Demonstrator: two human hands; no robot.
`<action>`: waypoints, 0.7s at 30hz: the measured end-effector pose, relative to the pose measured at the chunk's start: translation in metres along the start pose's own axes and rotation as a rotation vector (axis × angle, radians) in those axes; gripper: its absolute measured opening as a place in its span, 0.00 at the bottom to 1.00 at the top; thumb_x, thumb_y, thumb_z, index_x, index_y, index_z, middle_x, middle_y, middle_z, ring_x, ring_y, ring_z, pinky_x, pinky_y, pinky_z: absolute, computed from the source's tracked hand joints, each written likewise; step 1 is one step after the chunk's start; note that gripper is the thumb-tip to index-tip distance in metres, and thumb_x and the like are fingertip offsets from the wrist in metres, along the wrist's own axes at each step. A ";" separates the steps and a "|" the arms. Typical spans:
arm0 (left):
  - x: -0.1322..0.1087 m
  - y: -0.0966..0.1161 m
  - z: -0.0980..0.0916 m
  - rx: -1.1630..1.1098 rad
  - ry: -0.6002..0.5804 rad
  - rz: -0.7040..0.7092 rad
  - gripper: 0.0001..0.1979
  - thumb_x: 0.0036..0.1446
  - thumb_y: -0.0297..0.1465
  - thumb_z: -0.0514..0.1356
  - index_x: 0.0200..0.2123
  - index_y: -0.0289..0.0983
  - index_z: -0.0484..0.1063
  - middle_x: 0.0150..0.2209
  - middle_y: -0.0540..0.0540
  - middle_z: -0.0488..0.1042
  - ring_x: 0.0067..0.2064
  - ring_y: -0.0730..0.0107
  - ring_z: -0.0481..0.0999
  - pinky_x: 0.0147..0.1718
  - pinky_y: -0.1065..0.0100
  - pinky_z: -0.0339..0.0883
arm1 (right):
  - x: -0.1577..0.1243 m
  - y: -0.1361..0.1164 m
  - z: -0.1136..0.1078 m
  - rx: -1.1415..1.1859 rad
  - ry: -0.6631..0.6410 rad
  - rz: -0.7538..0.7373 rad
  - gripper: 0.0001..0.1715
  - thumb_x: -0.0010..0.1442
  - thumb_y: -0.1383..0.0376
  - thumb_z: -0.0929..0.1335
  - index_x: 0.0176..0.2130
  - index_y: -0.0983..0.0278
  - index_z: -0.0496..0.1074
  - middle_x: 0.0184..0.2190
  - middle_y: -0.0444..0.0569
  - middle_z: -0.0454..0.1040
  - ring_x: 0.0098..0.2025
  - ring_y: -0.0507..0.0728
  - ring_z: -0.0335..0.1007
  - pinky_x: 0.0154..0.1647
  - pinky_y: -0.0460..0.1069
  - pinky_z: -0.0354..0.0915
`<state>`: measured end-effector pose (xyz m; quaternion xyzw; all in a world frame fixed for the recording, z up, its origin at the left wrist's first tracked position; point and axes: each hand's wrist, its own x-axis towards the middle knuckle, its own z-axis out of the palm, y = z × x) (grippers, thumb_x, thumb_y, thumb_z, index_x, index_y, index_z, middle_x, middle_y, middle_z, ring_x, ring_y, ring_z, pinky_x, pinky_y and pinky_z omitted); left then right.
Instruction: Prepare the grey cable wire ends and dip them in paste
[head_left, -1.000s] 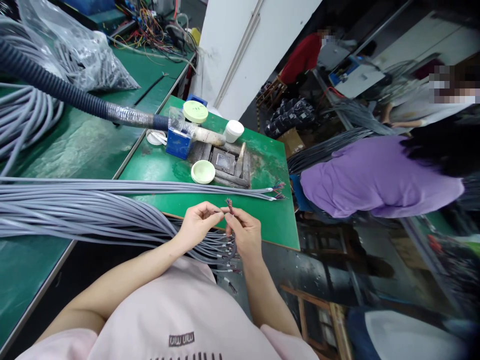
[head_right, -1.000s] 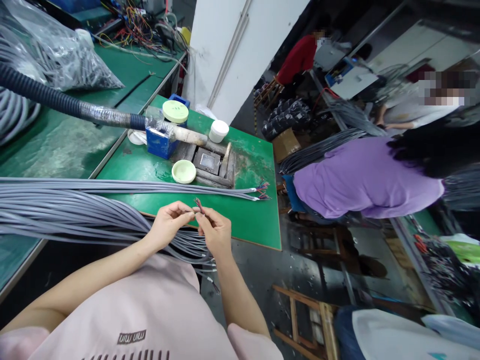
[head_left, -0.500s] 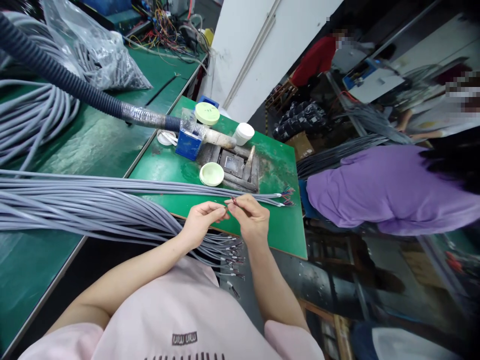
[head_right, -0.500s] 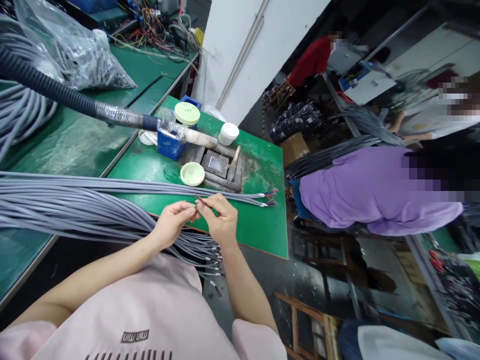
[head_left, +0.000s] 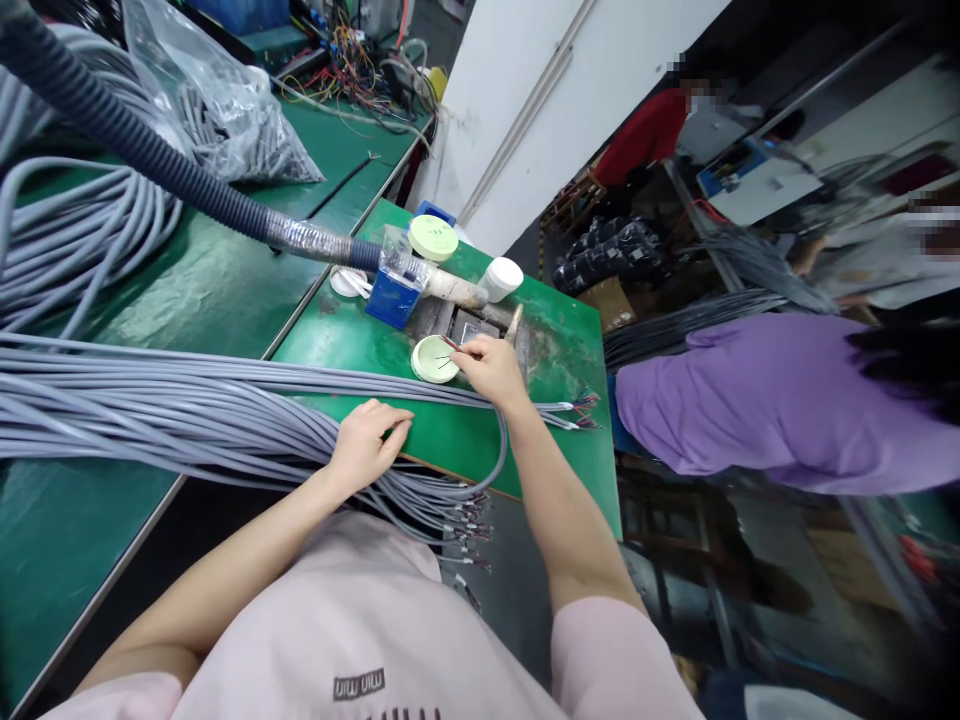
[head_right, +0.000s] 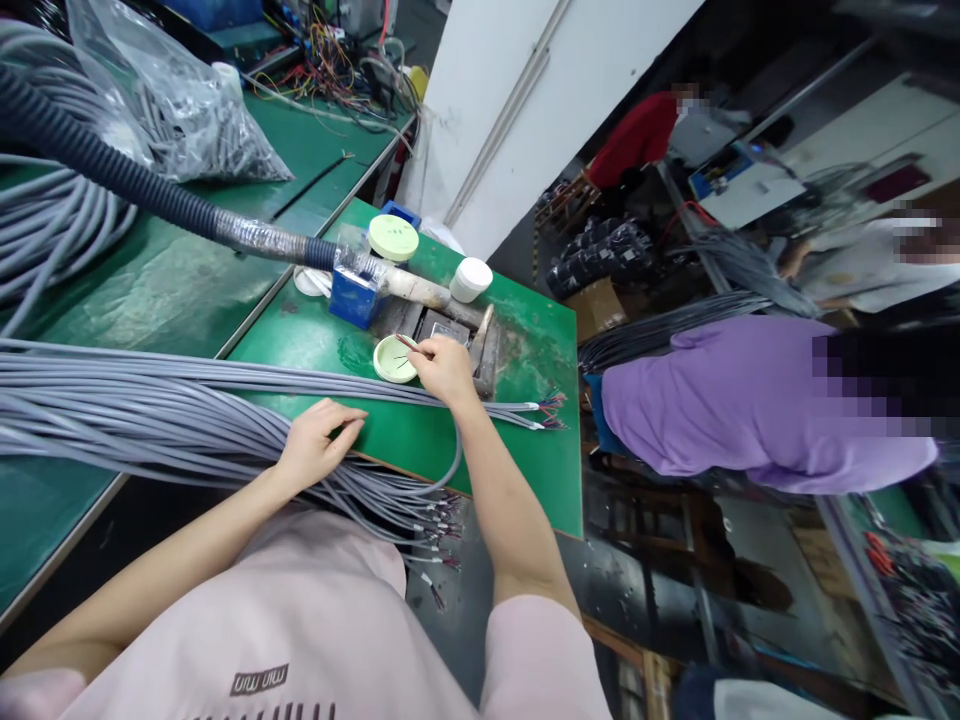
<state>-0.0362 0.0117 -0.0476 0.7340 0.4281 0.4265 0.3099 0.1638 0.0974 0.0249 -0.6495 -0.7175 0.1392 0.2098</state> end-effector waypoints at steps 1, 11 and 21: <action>-0.001 -0.002 0.001 0.025 -0.014 0.011 0.11 0.59 0.30 0.55 0.38 0.38 0.77 0.33 0.43 0.79 0.34 0.65 0.73 0.37 0.63 0.64 | 0.004 0.000 0.002 -0.054 -0.030 -0.005 0.12 0.51 0.65 0.66 0.20 0.65 0.75 0.22 0.45 0.68 0.25 0.51 0.61 0.27 0.47 0.53; 0.001 -0.005 0.004 -0.002 -0.058 0.009 0.11 0.59 0.30 0.55 0.39 0.39 0.77 0.33 0.43 0.79 0.34 0.64 0.73 0.36 0.65 0.64 | 0.015 -0.003 0.018 -0.328 -0.137 -0.016 0.13 0.53 0.66 0.65 0.26 0.64 0.78 0.27 0.48 0.73 0.29 0.54 0.64 0.28 0.48 0.51; 0.002 -0.006 0.004 0.039 -0.018 0.081 0.10 0.60 0.29 0.54 0.38 0.37 0.76 0.32 0.45 0.79 0.33 0.68 0.74 0.34 0.68 0.67 | 0.027 0.041 -0.025 -0.230 0.134 0.114 0.13 0.50 0.62 0.66 0.22 0.67 0.76 0.23 0.49 0.73 0.28 0.54 0.66 0.29 0.48 0.55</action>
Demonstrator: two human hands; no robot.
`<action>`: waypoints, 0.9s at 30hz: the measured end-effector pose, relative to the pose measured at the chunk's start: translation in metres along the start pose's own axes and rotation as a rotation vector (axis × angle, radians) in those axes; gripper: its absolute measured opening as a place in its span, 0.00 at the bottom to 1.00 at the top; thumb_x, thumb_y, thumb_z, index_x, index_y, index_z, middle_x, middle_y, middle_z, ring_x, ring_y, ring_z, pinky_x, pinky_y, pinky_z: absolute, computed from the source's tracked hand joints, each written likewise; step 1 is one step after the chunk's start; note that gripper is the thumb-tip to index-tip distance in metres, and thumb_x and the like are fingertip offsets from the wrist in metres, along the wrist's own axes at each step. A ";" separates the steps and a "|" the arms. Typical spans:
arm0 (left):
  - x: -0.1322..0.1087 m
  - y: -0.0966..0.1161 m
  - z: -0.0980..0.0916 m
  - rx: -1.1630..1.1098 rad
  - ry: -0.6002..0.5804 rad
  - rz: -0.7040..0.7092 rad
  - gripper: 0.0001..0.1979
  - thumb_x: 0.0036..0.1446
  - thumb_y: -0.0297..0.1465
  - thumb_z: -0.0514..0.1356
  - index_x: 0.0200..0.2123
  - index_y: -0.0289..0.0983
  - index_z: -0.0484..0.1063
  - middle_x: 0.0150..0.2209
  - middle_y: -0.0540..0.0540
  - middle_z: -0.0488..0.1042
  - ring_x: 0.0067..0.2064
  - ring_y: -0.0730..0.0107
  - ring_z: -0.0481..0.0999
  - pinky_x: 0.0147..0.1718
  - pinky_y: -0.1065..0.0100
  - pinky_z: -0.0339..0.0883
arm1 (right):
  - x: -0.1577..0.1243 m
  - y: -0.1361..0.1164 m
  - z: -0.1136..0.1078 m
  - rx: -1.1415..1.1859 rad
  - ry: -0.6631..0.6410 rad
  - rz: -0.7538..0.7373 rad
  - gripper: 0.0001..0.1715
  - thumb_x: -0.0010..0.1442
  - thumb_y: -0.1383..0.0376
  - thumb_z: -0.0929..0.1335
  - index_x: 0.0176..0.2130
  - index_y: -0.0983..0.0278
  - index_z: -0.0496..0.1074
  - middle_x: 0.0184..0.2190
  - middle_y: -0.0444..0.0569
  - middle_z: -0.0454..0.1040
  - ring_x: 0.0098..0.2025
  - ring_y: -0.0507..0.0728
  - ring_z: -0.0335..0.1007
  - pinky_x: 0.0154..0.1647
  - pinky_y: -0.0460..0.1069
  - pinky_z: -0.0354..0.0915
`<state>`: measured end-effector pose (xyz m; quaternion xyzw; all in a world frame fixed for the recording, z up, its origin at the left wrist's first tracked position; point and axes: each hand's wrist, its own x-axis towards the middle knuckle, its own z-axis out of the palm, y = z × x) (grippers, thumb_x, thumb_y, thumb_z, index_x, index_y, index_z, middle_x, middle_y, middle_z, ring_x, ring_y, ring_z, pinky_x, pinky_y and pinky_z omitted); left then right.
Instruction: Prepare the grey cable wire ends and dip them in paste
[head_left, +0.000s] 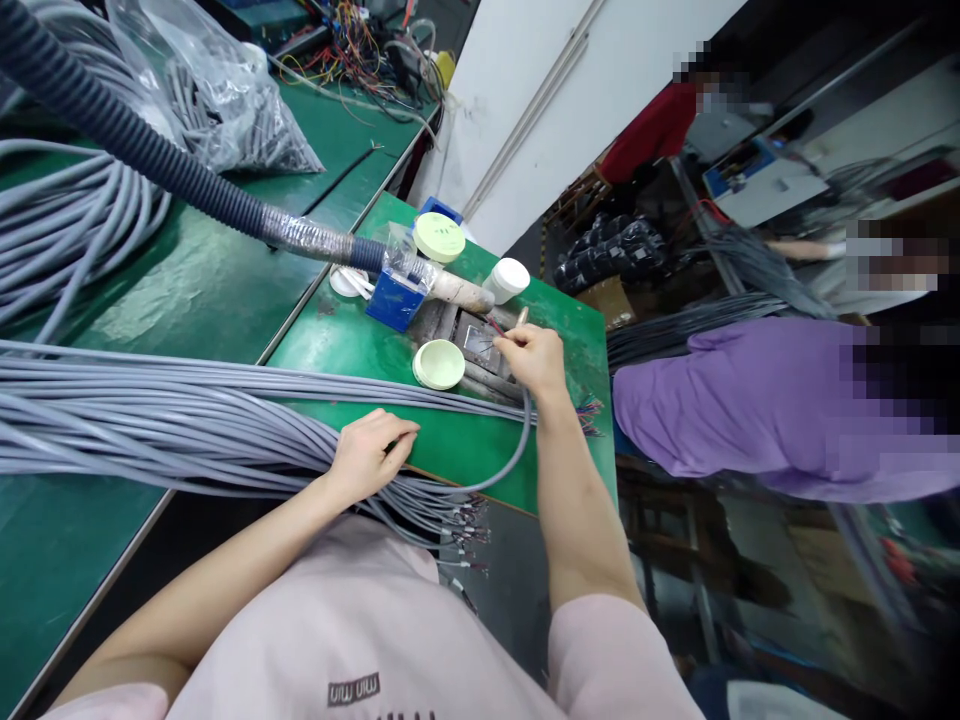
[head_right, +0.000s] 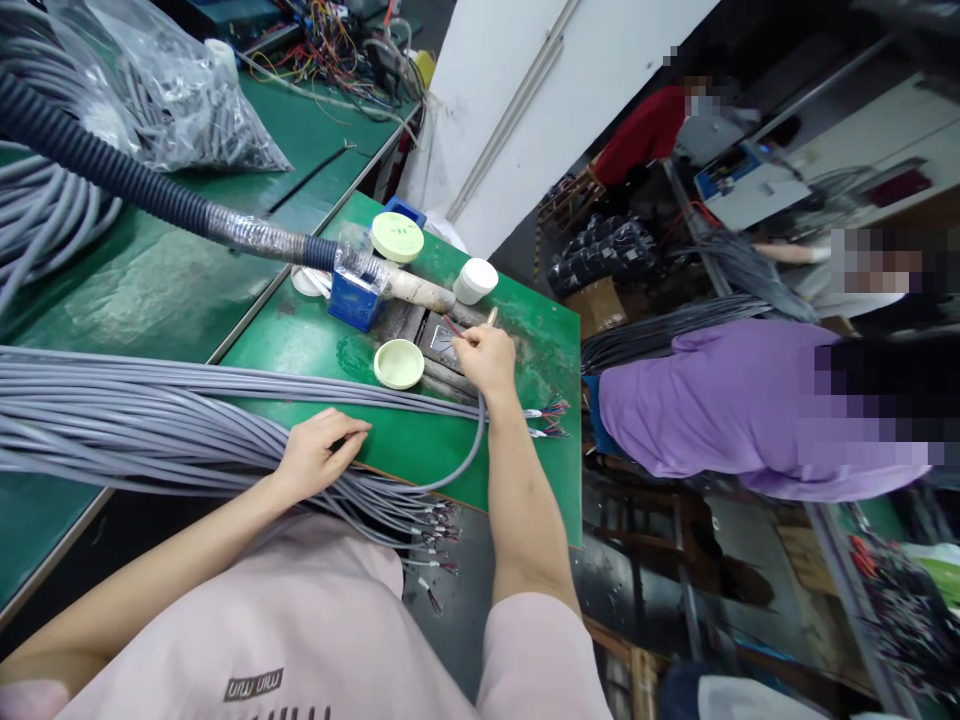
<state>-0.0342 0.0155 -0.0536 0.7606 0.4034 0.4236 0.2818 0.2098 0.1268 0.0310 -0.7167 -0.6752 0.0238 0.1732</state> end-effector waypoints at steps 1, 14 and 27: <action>0.000 0.000 0.000 0.002 0.013 0.011 0.10 0.60 0.29 0.54 0.38 0.37 0.76 0.32 0.45 0.79 0.33 0.68 0.74 0.34 0.68 0.67 | 0.004 0.007 0.000 -0.030 0.006 0.045 0.13 0.49 0.62 0.66 0.22 0.67 0.76 0.24 0.49 0.73 0.29 0.55 0.66 0.30 0.48 0.56; 0.002 -0.001 0.002 0.052 0.023 0.074 0.08 0.59 0.27 0.56 0.38 0.36 0.75 0.32 0.46 0.79 0.32 0.69 0.74 0.33 0.69 0.67 | 0.027 0.038 0.034 -0.189 -0.068 0.244 0.14 0.49 0.64 0.65 0.29 0.65 0.80 0.28 0.52 0.79 0.34 0.58 0.72 0.34 0.48 0.61; 0.002 0.000 0.003 0.067 0.026 0.079 0.08 0.59 0.27 0.56 0.38 0.36 0.75 0.32 0.47 0.79 0.32 0.70 0.74 0.33 0.69 0.67 | 0.028 0.043 0.028 -0.199 -0.088 0.242 0.15 0.50 0.61 0.66 0.31 0.66 0.80 0.29 0.52 0.78 0.34 0.59 0.72 0.34 0.48 0.61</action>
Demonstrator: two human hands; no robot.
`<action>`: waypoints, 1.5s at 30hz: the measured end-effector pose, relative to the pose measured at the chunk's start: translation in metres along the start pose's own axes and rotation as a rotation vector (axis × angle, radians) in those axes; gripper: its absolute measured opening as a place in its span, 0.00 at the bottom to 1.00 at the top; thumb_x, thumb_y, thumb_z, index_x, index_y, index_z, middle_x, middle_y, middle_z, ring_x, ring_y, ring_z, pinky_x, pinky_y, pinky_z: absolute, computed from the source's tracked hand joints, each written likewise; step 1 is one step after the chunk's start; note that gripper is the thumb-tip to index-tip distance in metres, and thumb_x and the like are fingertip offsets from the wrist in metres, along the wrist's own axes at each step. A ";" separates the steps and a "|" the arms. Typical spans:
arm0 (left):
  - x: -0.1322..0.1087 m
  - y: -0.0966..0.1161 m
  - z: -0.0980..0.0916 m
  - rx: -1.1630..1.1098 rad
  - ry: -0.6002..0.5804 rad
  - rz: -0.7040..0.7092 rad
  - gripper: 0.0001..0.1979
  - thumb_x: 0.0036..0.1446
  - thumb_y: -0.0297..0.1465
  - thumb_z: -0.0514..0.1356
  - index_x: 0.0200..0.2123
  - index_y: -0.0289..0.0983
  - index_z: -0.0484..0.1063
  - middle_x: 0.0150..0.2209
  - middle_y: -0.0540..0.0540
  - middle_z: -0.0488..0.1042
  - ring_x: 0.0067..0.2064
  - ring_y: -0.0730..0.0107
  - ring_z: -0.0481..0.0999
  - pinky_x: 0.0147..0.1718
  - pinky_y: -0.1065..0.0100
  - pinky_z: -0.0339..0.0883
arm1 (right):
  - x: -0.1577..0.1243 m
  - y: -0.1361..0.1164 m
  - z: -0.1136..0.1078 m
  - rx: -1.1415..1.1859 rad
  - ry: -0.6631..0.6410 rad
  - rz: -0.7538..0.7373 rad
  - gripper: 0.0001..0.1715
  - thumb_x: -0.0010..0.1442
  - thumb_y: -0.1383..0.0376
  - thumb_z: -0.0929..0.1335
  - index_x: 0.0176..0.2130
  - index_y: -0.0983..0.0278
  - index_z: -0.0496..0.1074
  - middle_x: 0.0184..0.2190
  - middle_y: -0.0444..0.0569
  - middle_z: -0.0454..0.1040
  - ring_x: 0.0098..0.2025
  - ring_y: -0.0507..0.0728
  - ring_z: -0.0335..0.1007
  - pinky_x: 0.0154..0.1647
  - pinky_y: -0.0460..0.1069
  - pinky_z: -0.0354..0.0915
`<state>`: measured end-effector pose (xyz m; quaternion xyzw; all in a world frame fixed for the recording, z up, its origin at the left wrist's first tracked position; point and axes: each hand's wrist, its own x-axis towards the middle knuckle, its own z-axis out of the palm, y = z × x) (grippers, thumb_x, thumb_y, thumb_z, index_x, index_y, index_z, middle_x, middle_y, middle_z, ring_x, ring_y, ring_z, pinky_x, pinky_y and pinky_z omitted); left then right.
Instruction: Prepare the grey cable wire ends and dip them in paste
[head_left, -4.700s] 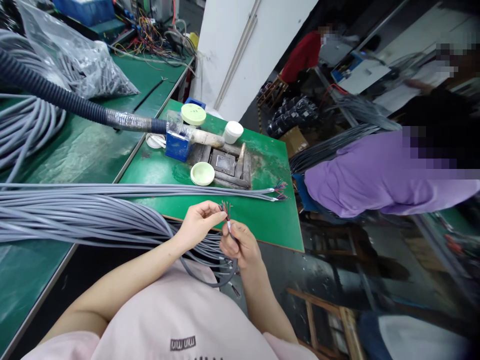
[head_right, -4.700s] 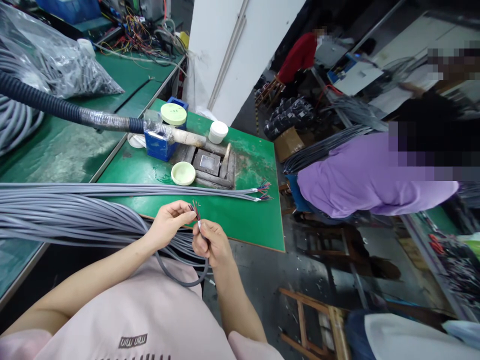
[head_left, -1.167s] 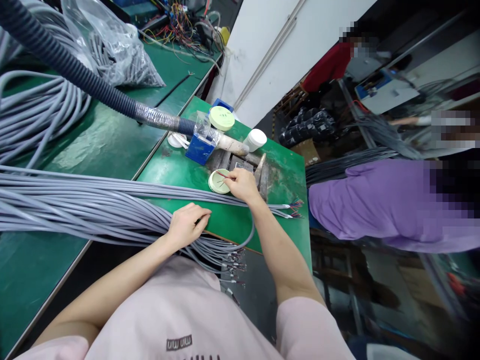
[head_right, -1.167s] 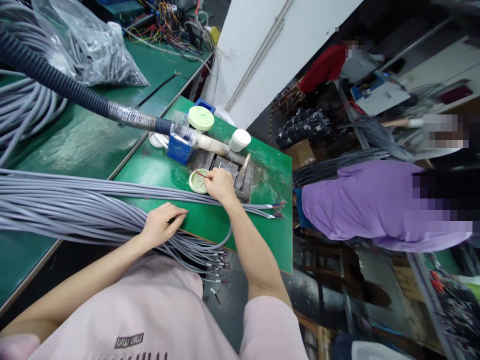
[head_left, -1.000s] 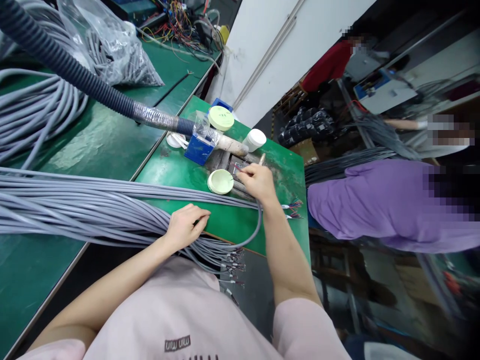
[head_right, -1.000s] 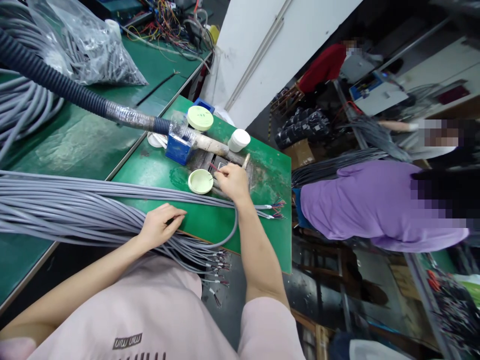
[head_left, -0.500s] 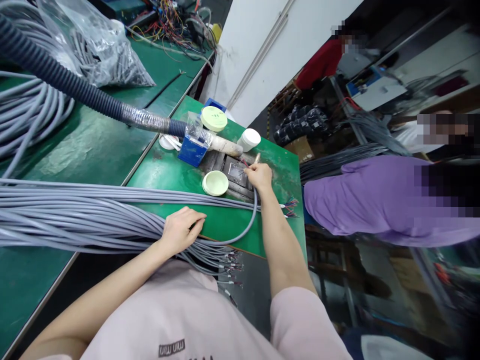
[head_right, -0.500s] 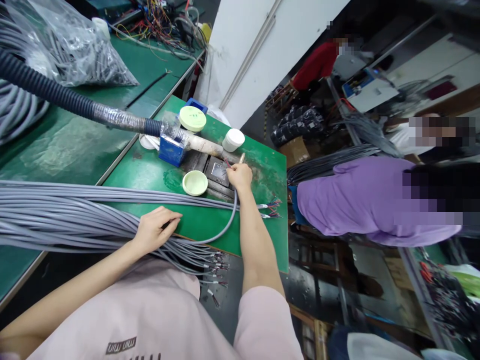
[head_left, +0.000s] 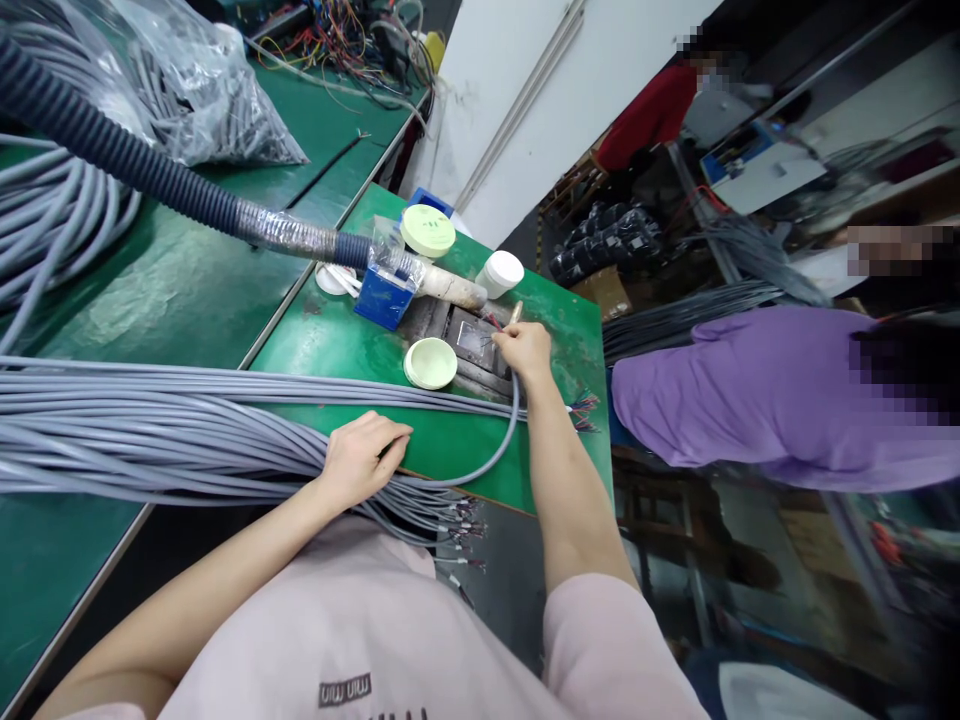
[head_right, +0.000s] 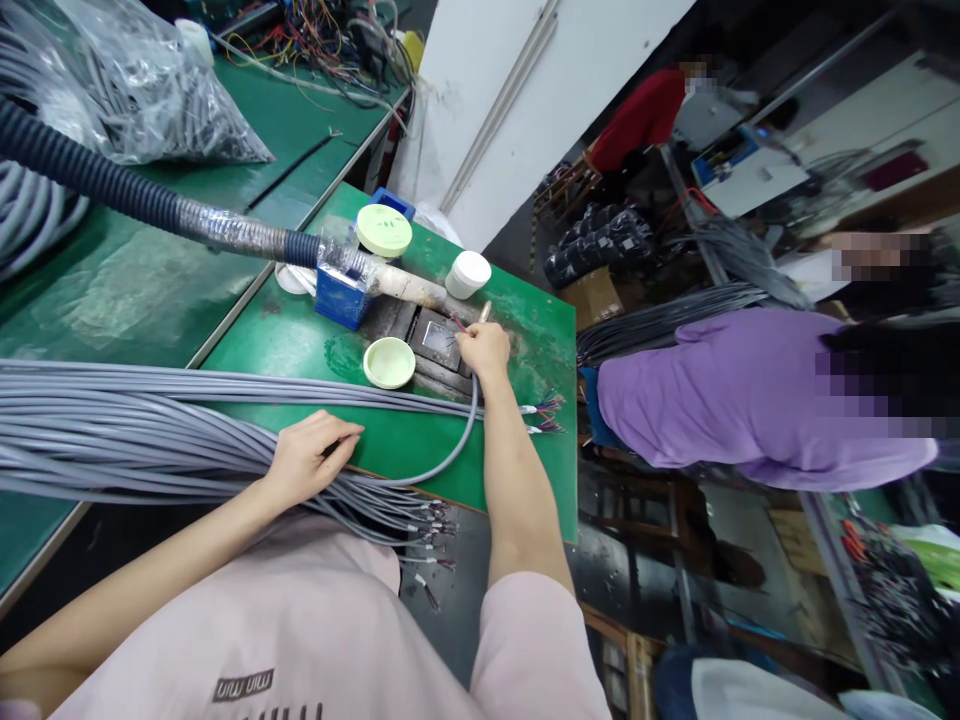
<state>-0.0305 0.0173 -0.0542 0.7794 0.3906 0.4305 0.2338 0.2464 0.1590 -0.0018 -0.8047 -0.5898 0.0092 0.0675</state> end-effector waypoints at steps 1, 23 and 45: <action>0.000 0.000 0.000 -0.001 -0.002 -0.002 0.08 0.59 0.27 0.56 0.38 0.36 0.75 0.32 0.47 0.79 0.32 0.70 0.74 0.33 0.69 0.67 | 0.000 0.000 -0.001 0.001 -0.001 -0.001 0.15 0.50 0.62 0.65 0.31 0.66 0.80 0.28 0.52 0.78 0.34 0.59 0.72 0.34 0.48 0.61; 0.001 0.003 -0.001 -0.194 0.021 -0.130 0.08 0.58 0.31 0.58 0.36 0.38 0.77 0.32 0.45 0.79 0.34 0.67 0.74 0.37 0.65 0.68 | -0.094 -0.018 -0.045 0.824 0.068 -0.153 0.13 0.47 0.60 0.69 0.19 0.65 0.72 0.17 0.41 0.64 0.23 0.50 0.59 0.28 0.47 0.55; 0.019 0.064 0.016 -0.969 0.302 -0.314 0.07 0.47 0.36 0.68 0.26 0.39 0.77 0.29 0.48 0.71 0.33 0.70 0.71 0.36 0.66 0.66 | -0.219 -0.048 -0.051 1.371 -0.343 -0.082 0.22 0.55 0.57 0.69 0.49 0.59 0.70 0.18 0.38 0.68 0.15 0.47 0.56 0.15 0.43 0.53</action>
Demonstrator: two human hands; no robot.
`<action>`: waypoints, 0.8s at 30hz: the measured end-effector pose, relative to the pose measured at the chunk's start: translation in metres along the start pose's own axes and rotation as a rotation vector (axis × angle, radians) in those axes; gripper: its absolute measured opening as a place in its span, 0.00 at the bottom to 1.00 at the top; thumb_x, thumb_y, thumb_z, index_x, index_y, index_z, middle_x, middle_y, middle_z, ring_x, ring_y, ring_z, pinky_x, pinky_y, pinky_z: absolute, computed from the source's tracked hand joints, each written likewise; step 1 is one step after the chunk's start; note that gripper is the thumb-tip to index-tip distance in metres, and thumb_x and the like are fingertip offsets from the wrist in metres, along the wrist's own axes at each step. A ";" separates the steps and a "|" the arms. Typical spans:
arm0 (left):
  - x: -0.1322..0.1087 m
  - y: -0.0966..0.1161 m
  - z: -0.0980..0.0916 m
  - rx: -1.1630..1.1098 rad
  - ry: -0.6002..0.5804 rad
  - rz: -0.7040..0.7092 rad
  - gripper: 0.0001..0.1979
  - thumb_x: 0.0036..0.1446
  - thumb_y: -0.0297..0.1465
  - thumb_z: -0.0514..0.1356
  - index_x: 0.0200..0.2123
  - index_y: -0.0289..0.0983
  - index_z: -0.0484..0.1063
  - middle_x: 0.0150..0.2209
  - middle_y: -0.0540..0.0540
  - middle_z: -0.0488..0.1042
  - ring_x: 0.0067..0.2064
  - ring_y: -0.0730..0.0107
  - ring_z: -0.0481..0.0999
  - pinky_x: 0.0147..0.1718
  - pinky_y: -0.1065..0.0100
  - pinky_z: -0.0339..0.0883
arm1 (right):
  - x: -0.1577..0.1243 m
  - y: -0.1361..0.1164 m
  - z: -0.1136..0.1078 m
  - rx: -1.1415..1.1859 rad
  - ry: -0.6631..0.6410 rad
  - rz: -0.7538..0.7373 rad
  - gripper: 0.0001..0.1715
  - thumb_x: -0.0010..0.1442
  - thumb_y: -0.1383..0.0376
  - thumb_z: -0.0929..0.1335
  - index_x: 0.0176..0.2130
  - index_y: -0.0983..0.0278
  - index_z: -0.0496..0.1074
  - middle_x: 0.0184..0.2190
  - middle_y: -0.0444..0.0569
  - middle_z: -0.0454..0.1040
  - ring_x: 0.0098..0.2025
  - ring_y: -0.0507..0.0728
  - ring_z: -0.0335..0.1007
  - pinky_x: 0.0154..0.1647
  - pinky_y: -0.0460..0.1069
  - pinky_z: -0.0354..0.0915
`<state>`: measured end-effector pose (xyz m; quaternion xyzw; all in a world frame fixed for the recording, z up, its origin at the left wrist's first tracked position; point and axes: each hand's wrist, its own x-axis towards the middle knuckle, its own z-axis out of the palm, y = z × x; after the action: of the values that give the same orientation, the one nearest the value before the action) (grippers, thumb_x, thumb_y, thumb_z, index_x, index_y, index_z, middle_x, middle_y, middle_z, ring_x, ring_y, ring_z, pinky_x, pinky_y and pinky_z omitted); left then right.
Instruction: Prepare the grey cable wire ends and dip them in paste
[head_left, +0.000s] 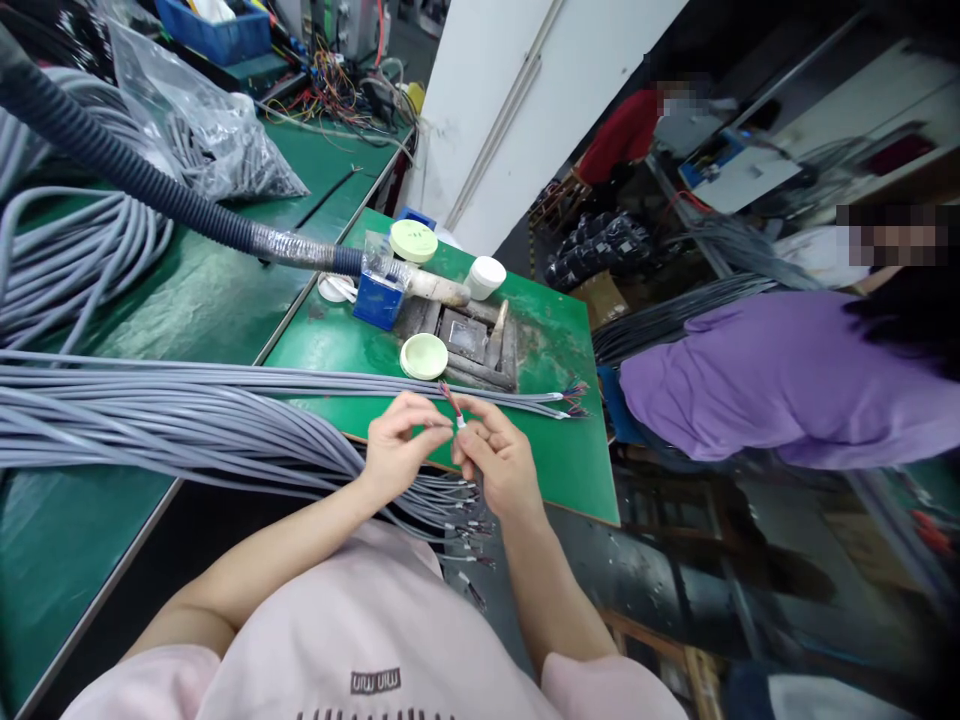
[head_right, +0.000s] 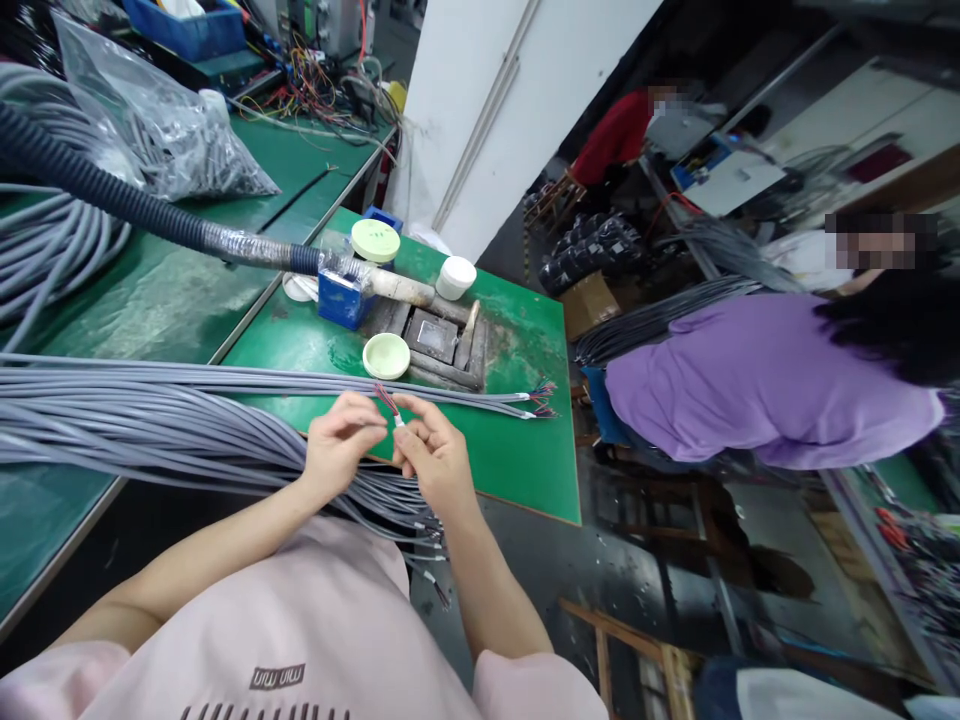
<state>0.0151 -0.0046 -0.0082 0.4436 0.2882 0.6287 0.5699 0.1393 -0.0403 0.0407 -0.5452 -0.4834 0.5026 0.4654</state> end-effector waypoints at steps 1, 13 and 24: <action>-0.002 0.000 0.001 0.017 -0.011 0.028 0.07 0.46 0.35 0.68 0.26 0.39 0.77 0.29 0.48 0.72 0.34 0.70 0.71 0.36 0.65 0.66 | -0.002 0.001 0.001 0.046 0.024 -0.008 0.23 0.56 0.57 0.69 0.51 0.59 0.68 0.18 0.38 0.67 0.15 0.46 0.55 0.15 0.43 0.52; -0.008 -0.007 0.004 -0.509 -0.302 -0.668 0.19 0.40 0.44 0.70 0.27 0.32 0.75 0.19 0.50 0.69 0.22 0.76 0.66 0.26 0.70 0.62 | -0.011 0.002 -0.003 -0.064 -0.018 -0.047 0.25 0.54 0.58 0.70 0.52 0.56 0.67 0.24 0.41 0.72 0.26 0.52 0.69 0.28 0.48 0.66; -0.023 -0.006 -0.001 -0.387 -0.501 -0.683 0.18 0.44 0.45 0.68 0.26 0.33 0.77 0.25 0.44 0.76 0.32 0.66 0.73 0.40 0.64 0.63 | 0.002 -0.034 -0.009 -0.352 -0.027 -0.254 0.03 0.51 0.66 0.71 0.26 0.59 0.77 0.25 0.43 0.70 0.28 0.53 0.67 0.33 0.50 0.64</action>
<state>0.0157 -0.0260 -0.0193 0.3470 0.1485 0.3209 0.8687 0.1458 -0.0350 0.0752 -0.5458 -0.6349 0.3549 0.4160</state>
